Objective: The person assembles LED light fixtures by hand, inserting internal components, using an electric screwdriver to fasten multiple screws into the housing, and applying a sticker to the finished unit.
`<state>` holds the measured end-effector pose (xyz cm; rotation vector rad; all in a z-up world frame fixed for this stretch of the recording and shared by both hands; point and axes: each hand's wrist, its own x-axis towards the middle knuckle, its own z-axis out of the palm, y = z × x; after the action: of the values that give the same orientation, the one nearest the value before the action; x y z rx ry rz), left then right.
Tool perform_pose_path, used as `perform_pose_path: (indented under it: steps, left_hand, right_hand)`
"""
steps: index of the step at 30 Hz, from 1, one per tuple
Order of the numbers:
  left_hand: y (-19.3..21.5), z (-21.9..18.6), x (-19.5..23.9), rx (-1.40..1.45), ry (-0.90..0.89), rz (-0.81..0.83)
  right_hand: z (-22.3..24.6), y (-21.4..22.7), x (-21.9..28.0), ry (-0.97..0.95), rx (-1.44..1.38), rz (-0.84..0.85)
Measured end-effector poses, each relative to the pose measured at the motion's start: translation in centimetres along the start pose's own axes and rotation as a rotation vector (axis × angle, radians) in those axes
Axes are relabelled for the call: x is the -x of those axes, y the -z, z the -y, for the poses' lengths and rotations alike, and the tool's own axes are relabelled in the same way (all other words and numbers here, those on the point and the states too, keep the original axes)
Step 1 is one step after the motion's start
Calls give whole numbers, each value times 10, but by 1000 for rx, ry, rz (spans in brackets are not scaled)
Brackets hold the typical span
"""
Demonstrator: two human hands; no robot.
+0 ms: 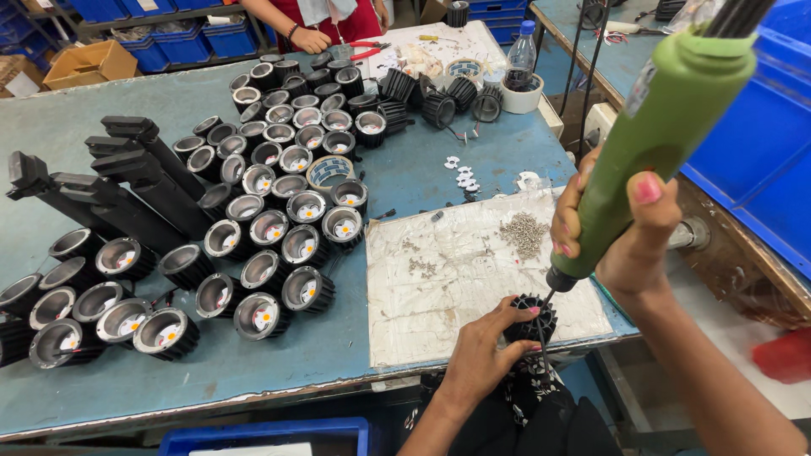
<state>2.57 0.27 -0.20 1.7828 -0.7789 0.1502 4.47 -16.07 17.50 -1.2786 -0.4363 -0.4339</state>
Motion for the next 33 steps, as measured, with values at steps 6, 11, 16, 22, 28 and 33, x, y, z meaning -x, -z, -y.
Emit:
perform_pose_path:
  steps: [6, 11, 16, 22, 28, 33]
  left_hand:
    - [-1, -1, 0, -15, 47, 11]
    - [0, -3, 0, -10, 43, 4]
    - [-1, -3, 0, -14, 33, -2]
    - [-2, -3, 1, -15, 38, 2]
    - [-1, -4, 2, -10, 48, -9]
    - [1, -10, 2, -47, 1, -43]
  right_hand:
    - [0, 3, -2, 12, 11, 2]
    - [-1, 8, -3, 1, -18, -3]
    - [-1, 8, -2, -1, -18, 1]
    - [0, 3, -1, 23, 17, -5]
    - [12, 3, -3, 10, -42, -2]
    - [13, -2, 0, 40, 33, -14]
